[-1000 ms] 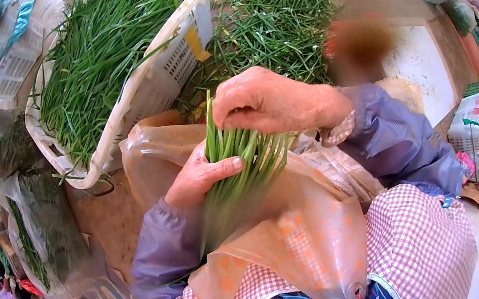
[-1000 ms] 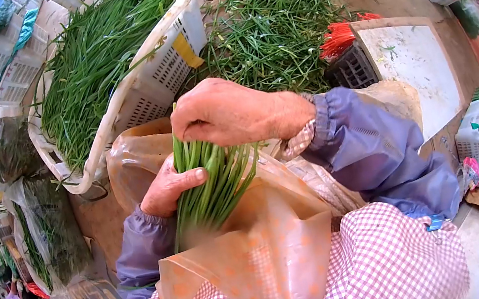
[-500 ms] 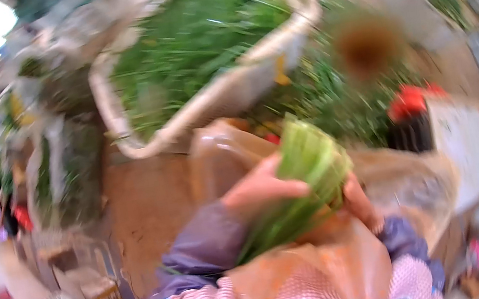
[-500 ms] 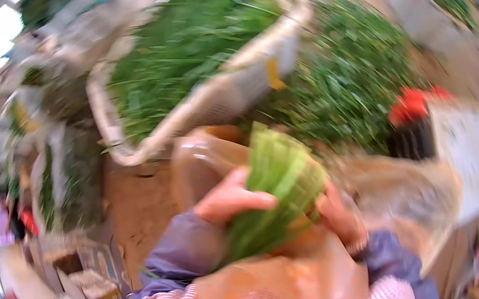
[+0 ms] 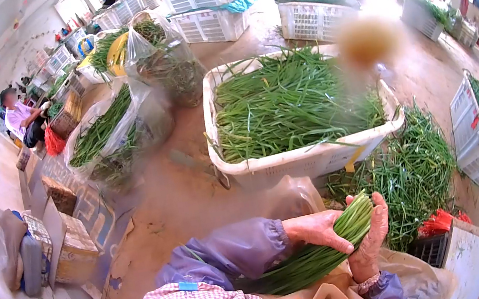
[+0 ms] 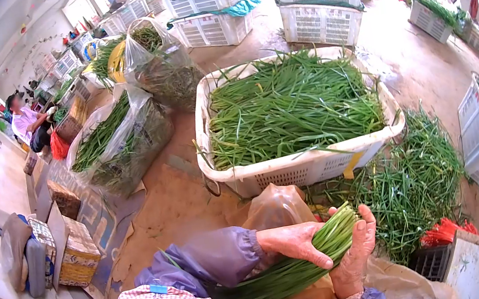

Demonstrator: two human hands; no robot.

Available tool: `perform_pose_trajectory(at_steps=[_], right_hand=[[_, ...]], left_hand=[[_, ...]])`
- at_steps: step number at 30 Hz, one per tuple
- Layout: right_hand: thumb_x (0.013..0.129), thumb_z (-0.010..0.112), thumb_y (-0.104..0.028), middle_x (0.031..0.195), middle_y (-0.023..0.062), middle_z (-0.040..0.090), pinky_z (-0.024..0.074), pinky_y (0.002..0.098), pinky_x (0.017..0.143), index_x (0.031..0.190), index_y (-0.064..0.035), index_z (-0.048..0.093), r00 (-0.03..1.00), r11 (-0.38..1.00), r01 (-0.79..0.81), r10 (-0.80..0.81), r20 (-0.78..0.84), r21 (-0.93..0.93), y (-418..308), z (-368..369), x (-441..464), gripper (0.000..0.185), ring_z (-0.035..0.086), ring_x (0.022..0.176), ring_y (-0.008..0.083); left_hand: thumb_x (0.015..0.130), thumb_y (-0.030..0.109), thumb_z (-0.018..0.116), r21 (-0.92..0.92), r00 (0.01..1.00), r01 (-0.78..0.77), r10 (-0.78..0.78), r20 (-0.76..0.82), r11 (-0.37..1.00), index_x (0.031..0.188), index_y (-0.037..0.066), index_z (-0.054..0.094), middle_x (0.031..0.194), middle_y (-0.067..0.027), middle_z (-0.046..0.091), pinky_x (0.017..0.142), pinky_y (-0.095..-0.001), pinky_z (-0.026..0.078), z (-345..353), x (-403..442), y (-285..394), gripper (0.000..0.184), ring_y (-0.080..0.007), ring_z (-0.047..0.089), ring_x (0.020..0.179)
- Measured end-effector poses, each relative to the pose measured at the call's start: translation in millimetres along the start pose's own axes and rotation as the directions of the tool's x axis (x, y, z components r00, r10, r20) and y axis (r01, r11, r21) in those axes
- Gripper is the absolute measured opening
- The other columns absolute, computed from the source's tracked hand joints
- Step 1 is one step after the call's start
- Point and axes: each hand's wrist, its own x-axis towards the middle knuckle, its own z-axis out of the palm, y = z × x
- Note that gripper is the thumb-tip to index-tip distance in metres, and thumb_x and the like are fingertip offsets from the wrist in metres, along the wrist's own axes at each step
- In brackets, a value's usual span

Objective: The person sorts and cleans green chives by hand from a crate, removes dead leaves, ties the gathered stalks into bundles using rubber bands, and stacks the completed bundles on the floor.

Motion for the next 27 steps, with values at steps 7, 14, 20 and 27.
perform_pose_trajectory(at_steps=[7,14,20,27], right_hand=[[0.079,0.067,-0.014,0.116,0.0159,0.054,0.0484,0.036,0.088,0.143,-0.01,0.023,0.966,0.918,0.022,0.083,0.246,-0.396,-19.6,30.1,16.1,0.078,0.059,0.103,0.0264],[0.076,0.057,0.006,0.078,0.0063,0.059,0.0542,0.0302,0.07,0.127,-0.0038,0.043,0.991,0.937,0.027,0.021,0.134,-0.349,-39.9,25.4,40.3,0.054,0.063,0.07,0.0174],[0.084,0.058,-0.006,0.079,0.0023,0.05,0.0497,0.0228,0.056,0.128,-0.0045,0.04,0.897,0.837,0.43,-0.44,0.052,-0.339,-123.0,-11.5,78.8,0.047,0.055,0.061,0.0108],[0.085,0.059,0.0,0.089,0.0039,0.052,0.0453,0.0217,0.062,0.13,-0.0052,0.041,0.653,0.488,0.676,-0.744,0.141,-0.552,-235.7,-61.7,70.3,0.05,0.05,0.069,0.009]], left_hand=[[0.074,0.032,0.076,0.112,0.999,0.029,-0.033,0.032,0.993,0.119,0.0,0.05,0.108,-0.0116,0.059,0.088,-0.0311,0.045,-6.7,2.3,13.4,0.061,-0.0187,0.053,0.103],[0.072,0.032,0.071,0.367,0.999,0.047,-0.035,-0.037,0.929,0.116,-0.001,0.046,0.103,-0.0194,0.058,0.083,-0.0367,0.046,-5.5,37.7,24.4,0.06,-0.0289,0.058,0.095],[0.069,0.02,0.066,0.296,0.981,-0.178,0.191,-0.015,0.939,0.119,0.0,0.035,0.096,-0.0236,0.059,0.079,-0.041,0.048,3.3,56.8,32.4,0.062,-0.0361,0.06,0.091],[0.061,0.022,0.077,0.603,0.981,-0.148,0.039,0.191,0.784,0.145,-0.001,0.009,0.141,-0.0308,0.03,0.109,-0.0347,0.03,-56.5,44.0,59.3,0.11,-0.0356,0.033,0.131]])
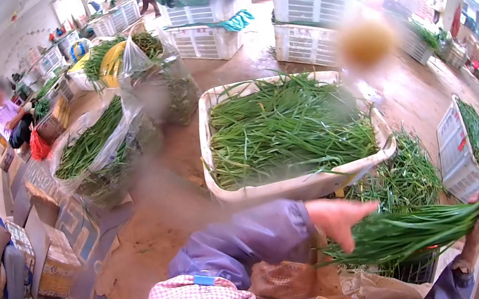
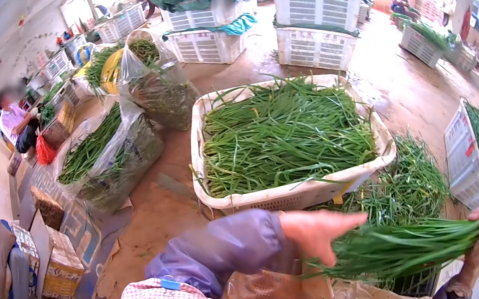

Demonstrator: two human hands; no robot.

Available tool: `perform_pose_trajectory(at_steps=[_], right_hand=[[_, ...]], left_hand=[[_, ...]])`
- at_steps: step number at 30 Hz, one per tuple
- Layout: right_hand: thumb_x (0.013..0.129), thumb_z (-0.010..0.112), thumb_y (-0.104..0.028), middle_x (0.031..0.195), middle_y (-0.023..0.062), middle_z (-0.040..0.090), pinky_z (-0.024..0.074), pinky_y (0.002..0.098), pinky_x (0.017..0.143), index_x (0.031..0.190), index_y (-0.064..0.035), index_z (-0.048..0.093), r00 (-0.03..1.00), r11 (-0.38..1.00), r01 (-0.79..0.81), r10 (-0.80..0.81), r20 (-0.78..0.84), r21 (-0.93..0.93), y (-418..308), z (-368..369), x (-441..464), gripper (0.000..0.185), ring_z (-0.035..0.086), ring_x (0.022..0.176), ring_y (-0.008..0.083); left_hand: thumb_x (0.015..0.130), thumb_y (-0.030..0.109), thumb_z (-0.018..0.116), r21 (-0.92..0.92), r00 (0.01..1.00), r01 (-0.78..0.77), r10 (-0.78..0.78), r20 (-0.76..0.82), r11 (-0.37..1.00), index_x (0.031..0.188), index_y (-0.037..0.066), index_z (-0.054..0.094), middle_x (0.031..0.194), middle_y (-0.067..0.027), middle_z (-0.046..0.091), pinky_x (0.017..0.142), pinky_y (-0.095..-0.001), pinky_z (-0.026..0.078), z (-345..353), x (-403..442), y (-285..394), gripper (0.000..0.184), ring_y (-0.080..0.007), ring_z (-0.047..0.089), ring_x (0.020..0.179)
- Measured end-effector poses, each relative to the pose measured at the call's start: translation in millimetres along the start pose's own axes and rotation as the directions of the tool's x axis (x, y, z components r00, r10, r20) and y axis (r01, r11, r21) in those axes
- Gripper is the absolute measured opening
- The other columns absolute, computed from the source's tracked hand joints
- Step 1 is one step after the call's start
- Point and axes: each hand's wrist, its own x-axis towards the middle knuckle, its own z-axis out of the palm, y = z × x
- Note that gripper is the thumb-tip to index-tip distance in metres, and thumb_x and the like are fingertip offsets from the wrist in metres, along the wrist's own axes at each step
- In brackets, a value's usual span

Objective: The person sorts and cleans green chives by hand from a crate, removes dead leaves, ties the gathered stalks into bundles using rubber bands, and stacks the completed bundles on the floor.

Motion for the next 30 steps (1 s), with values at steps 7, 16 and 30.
perform_pose_trajectory(at_steps=[7,16,30], right_hand=[[0.076,0.064,0.004,0.085,0.0011,0.052,0.0449,0.0214,0.064,0.101,-0.0055,0.053,0.928,0.981,-0.182,0.196,0.317,-0.073,-18.6,90.3,-101.5,0.029,0.052,0.07,0.0083],[0.067,0.071,-0.007,0.082,0.0126,0.059,0.0434,0.0384,0.068,0.087,-0.0062,0.06,0.918,0.895,0.358,-0.284,0.279,-0.267,-6.9,62.4,-124.0,0.023,0.056,0.07,0.0292],[0.092,0.053,-0.01,0.078,0.0132,0.065,0.0535,0.0285,0.058,0.092,0.0039,0.062,0.948,0.74,-0.203,0.312,-0.059,0.641,-15.3,-60.4,-92.6,0.016,0.063,0.059,0.0188]], left_hand=[[0.06,0.037,0.086,-0.365,0.964,-0.262,0.259,-0.059,0.893,0.145,-0.002,0.002,0.147,-0.0179,0.022,0.111,-0.0333,0.018,21.2,48.1,60.5,0.125,-0.0231,0.02,0.136],[0.069,0.008,0.076,-0.616,0.995,-0.047,-0.019,-0.1,0.787,0.136,0.004,0.032,0.131,-0.0102,0.041,0.101,-0.0314,0.038,99.3,55.0,78.4,0.08,-0.0188,0.042,0.121],[0.066,0.008,0.072,-0.453,0.966,-0.108,-0.014,-0.257,0.885,0.123,0.0,0.039,0.082,-0.0065,0.06,0.069,-0.0279,0.048,114.7,91.3,85.8,0.066,-0.016,0.057,0.072]])
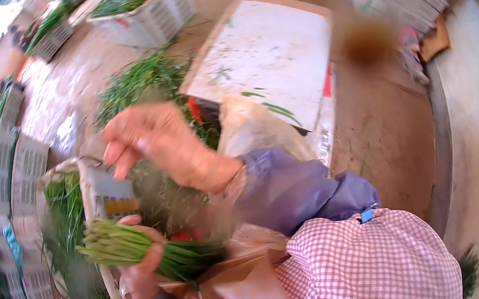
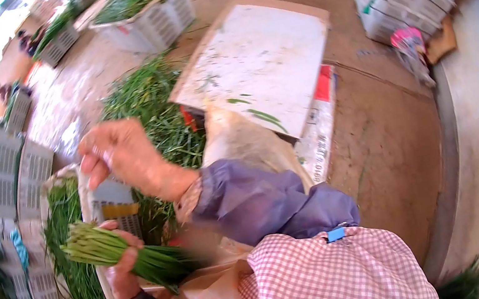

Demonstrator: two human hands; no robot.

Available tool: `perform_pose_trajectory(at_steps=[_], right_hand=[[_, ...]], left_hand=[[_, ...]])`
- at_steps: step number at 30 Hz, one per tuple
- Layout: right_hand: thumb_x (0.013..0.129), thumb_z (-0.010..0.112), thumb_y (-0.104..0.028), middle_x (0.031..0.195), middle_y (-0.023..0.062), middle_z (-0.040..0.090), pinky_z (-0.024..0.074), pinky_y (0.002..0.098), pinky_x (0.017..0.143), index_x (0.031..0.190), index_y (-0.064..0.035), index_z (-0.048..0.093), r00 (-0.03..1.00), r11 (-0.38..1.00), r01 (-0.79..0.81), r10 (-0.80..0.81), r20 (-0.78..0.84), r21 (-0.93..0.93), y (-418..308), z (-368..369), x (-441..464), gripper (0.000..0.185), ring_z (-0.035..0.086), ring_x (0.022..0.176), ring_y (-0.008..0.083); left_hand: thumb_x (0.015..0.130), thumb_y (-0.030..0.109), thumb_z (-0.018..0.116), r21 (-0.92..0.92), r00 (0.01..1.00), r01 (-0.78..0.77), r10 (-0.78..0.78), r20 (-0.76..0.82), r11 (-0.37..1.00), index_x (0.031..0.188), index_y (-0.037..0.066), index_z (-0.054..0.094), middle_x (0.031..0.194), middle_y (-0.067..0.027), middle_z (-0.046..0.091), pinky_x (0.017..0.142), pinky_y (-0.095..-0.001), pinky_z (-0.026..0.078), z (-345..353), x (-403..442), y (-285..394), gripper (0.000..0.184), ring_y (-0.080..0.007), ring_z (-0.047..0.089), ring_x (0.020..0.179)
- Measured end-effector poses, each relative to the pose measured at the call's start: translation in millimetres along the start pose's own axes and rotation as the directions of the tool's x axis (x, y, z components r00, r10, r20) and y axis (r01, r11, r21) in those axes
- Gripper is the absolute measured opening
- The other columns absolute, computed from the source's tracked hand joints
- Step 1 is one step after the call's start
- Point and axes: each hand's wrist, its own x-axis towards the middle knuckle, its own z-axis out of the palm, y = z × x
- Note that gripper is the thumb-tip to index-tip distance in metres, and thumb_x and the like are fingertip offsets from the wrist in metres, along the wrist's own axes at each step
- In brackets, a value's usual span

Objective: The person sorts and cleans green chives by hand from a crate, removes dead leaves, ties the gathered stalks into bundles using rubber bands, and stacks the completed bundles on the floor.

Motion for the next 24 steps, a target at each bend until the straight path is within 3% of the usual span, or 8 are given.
perform_pose_trajectory(at_steps=[2,4,5,7,14,17,19,24], right_hand=[[0.09,0.053,-0.008,0.088,0.0119,0.065,0.0517,0.0318,0.068,0.101,0.0004,0.06,0.979,0.887,0.194,-0.205,0.02,-0.42,16.3,-4.7,-9.2,0.015,0.064,0.078,0.0205],[0.083,0.06,-0.019,0.09,0.0121,0.063,0.048,0.0408,0.076,0.099,-0.0017,0.061,0.751,0.307,0.559,-0.582,0.313,-0.77,-1.8,3.7,-19.3,0.023,0.061,0.089,0.0253],[0.083,0.06,-0.019,0.09,0.0121,0.063,0.048,0.0408,0.076,0.099,-0.0017,0.061,0.752,0.306,0.542,-0.591,0.29,-0.782,0.2,2.1,-25.7,0.023,0.061,0.089,0.0253],[0.075,0.062,-0.02,0.109,0.0102,0.057,0.0377,0.0443,0.087,0.108,-0.0052,0.059,0.885,0.289,0.432,0.048,0.464,-0.854,10.0,5.1,-33.2,0.036,0.053,0.101,0.0267],[0.082,0.059,-0.025,0.109,0.0134,0.056,0.0359,0.0452,0.092,0.108,-0.0012,0.057,0.923,0.425,0.373,-0.257,0.285,-0.825,-12.5,-28.3,-69.0,0.035,0.05,0.107,0.0291],[0.084,0.061,-0.013,0.092,0.0137,0.063,0.0496,0.0337,0.077,0.097,0.0013,0.062,0.905,0.54,0.422,-0.298,0.303,-0.728,-52.2,-76.9,-75.4,0.02,0.062,0.085,0.0262],[0.083,0.06,-0.006,0.087,0.0098,0.067,0.0505,0.0289,0.073,0.098,-0.0025,0.065,0.977,0.66,0.166,-0.21,0.033,-0.733,-84.3,-125.7,-80.8,0.016,0.064,0.078,0.0188],[0.084,0.06,-0.016,0.13,0.0189,0.045,0.0347,0.0368,0.101,0.133,-0.0042,0.039,0.969,0.025,-0.207,-0.136,-0.208,-0.978,-93.6,-255.7,-95.9,0.054,0.044,0.122,0.0294]], left_hand=[[0.066,0.008,0.072,-0.067,0.999,0.038,-0.037,0.021,0.997,0.119,0.0,0.042,0.083,-0.0069,0.06,0.073,-0.0289,0.047,13.4,13.7,5.8,0.061,-0.0175,0.057,0.074],[0.067,0.008,0.073,0.1,0.989,0.145,-0.146,0.006,0.984,0.115,0.0,0.046,0.085,-0.0062,0.059,0.077,-0.0306,0.047,17.8,22.9,0.1,0.055,-0.0184,0.057,0.077],[0.069,0.007,0.071,0.086,0.984,0.069,-0.054,-0.17,0.994,0.111,0.001,0.049,0.085,-0.0048,0.057,0.078,-0.032,0.047,31.0,22.3,-9.0,0.048,-0.0187,0.056,0.08],[0.07,0.005,0.071,0.093,0.989,0.096,-0.084,-0.12,0.991,0.112,0.001,0.047,0.086,-0.0052,0.056,0.078,-0.0318,0.047,43.0,25.2,-11.8,0.049,-0.0182,0.056,0.081],[0.07,-0.001,0.068,0.156,0.99,0.141,-0.14,-0.021,0.978,0.118,0.0,0.042,0.087,-0.0064,0.056,0.079,-0.0314,0.047,67.6,42.4,-4.1,0.054,-0.0164,0.055,0.083],[0.07,-0.003,0.067,0.181,0.996,0.089,-0.089,-0.01,0.979,0.12,0.0,0.04,0.088,-0.007,0.056,0.08,-0.0312,0.048,61.3,59.3,1.9,0.057,-0.0156,0.054,0.084],[0.071,-0.003,0.066,0.186,1.0,0.03,-0.028,-0.014,0.982,0.12,0.0,0.039,0.087,-0.0066,0.055,0.08,-0.0312,0.048,49.4,67.0,-2.2,0.056,-0.0154,0.054,0.084],[0.073,-0.008,0.062,0.178,0.994,-0.03,0.049,-0.102,0.984,0.122,0.0,0.037,0.086,-0.0064,0.055,0.078,-0.0301,0.048,38.2,75.0,-11.6,0.056,-0.0152,0.054,0.082]])
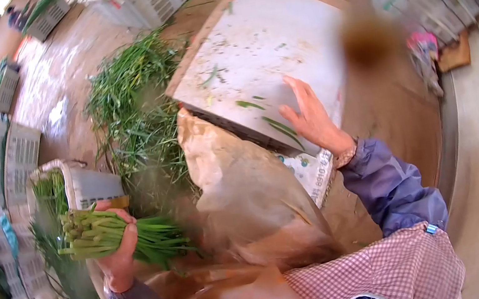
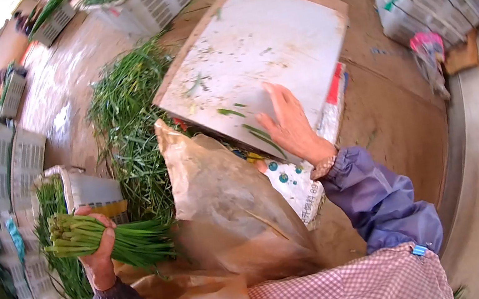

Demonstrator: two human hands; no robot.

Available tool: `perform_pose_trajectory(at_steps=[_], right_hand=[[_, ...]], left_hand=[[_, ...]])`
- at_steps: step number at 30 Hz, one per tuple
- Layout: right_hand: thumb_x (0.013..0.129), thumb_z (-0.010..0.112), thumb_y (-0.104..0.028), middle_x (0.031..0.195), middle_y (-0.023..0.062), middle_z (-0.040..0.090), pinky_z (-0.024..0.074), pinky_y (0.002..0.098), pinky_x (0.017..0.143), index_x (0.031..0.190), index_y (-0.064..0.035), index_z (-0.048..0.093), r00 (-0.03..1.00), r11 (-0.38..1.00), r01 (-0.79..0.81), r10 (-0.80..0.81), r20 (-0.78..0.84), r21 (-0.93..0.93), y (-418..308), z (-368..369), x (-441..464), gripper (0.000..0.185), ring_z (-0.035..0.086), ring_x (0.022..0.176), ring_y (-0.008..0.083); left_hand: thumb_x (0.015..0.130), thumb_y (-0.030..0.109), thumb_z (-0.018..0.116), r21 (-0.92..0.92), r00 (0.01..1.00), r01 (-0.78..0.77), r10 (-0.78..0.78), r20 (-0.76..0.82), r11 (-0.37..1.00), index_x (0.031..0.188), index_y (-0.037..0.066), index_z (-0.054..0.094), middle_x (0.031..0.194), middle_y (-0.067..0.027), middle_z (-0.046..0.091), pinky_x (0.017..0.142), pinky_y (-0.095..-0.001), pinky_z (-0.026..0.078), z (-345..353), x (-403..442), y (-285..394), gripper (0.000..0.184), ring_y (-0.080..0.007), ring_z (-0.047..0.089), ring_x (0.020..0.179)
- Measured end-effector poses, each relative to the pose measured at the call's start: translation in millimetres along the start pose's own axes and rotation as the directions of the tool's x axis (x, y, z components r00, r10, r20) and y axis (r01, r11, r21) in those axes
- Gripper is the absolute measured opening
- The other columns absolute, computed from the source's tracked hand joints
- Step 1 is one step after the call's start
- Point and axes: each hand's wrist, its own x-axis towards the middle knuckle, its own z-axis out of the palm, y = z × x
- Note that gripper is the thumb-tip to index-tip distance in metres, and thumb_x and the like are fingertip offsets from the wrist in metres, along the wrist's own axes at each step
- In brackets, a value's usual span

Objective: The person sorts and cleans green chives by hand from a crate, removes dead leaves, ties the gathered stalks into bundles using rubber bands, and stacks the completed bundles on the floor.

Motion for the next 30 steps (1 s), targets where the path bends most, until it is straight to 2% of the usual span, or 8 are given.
perform_pose_trajectory(at_steps=[2,7,12,16,21,23,27,30], right_hand=[[0.085,0.059,-0.022,0.138,0.025,0.031,0.0209,0.0527,0.107,0.138,-0.0062,0.032,0.999,0.87,-0.034,0.036,-0.006,-0.492,13.4,30.0,2.6,0.062,0.027,0.132,0.0391],[0.086,0.055,-0.027,0.139,0.0243,0.032,0.0175,0.0502,0.109,0.138,-0.0044,0.032,0.996,0.905,0.075,-0.047,0.078,-0.419,-7.4,101.9,74.6,0.061,0.025,0.132,0.0398],[0.089,0.06,-0.026,0.132,0.0159,0.045,0.0347,0.0396,0.102,0.136,-0.0078,0.04,0.76,0.726,-0.302,-0.208,0.616,0.617,-84.3,215.0,110.2,0.054,0.044,0.121,0.0271],[0.088,0.063,-0.022,0.098,0.0103,0.065,0.0493,0.0331,0.08,0.104,-0.0042,0.066,0.709,0.919,0.027,-0.295,0.641,0.392,-109.9,198.1,150.7,0.024,0.061,0.091,0.0182],[0.081,0.059,-0.015,0.076,0.0146,0.064,0.0495,0.0401,0.065,0.084,-0.0032,0.064,0.838,0.78,0.511,-0.359,0.411,-0.361,-16.2,168.9,265.3,0.014,0.063,0.072,0.0291],[0.08,0.061,-0.016,0.089,0.0164,0.062,0.0493,0.0378,0.077,0.097,-0.0032,0.063,0.803,0.491,0.461,0.125,0.583,-0.739,-7.1,204.5,299.1,0.021,0.061,0.085,0.0273],[0.067,0.061,0.002,0.105,0.021,0.06,0.0491,0.0418,0.083,0.126,-0.0063,0.052,0.647,0.556,0.646,-0.035,0.762,-0.522,83.1,231.9,357.3,0.061,0.058,0.096,0.0373],[0.061,0.067,-0.002,0.083,0.0231,0.062,0.0509,0.0435,0.063,0.083,0.0004,0.061,0.754,0.698,0.332,0.207,0.623,-0.635,124.2,197.4,367.7,0.023,0.062,0.077,0.0375]], left_hand=[[0.072,-0.008,0.062,-0.016,1.0,-0.009,0.009,-0.028,1.0,0.122,0.0,0.037,0.086,-0.007,0.056,0.078,-0.0298,0.048,-9.2,0.0,-11.1,0.056,-0.0154,0.055,0.081],[0.07,-0.008,0.064,-0.107,0.999,0.046,-0.046,0.0,0.993,0.119,0.002,0.038,0.086,-0.0077,0.056,0.076,-0.0296,0.048,-28.5,9.6,-38.7,0.056,-0.0157,0.055,0.08],[0.07,-0.007,0.064,-0.194,0.99,0.11,-0.126,-0.07,0.975,0.118,0.004,0.04,0.094,-0.0075,0.054,0.074,-0.0282,0.048,-45.5,18.4,-61.8,0.055,-0.0151,0.055,0.079],[0.069,-0.001,0.066,0.343,1.0,-0.002,0.0,0.004,0.939,0.111,0.007,0.045,0.094,-0.0064,0.055,0.08,-0.0302,0.045,-79.1,14.8,-63.4,0.048,-0.0151,0.056,0.078],[0.067,-0.003,0.069,-0.412,0.941,0.317,-0.337,0.026,0.854,0.115,-0.001,0.041,0.087,-0.0101,0.059,0.074,-0.0304,0.05,-86.8,16.8,-67.4,0.056,-0.0157,0.057,0.079],[0.067,0.007,0.074,-0.589,0.904,0.386,-0.419,0.087,0.71,0.112,-0.002,0.048,0.093,-0.0127,0.061,0.074,-0.0329,0.052,-97.7,11.5,-57.6,0.053,-0.0196,0.062,0.082],[0.072,0.022,0.074,-0.095,0.995,0.093,-0.09,0.036,0.991,0.112,0.005,0.054,0.094,-0.0121,0.064,0.073,-0.033,0.052,-94.7,31.8,-66.7,0.047,-0.0265,0.065,0.084],[0.075,0.02,0.07,-0.018,0.998,-0.061,0.061,0.012,0.998,0.114,0.006,0.053,0.092,-0.0128,0.063,0.072,-0.0348,0.051,-89.5,36.1,-77.3,0.045,-0.0316,0.063,0.083]])
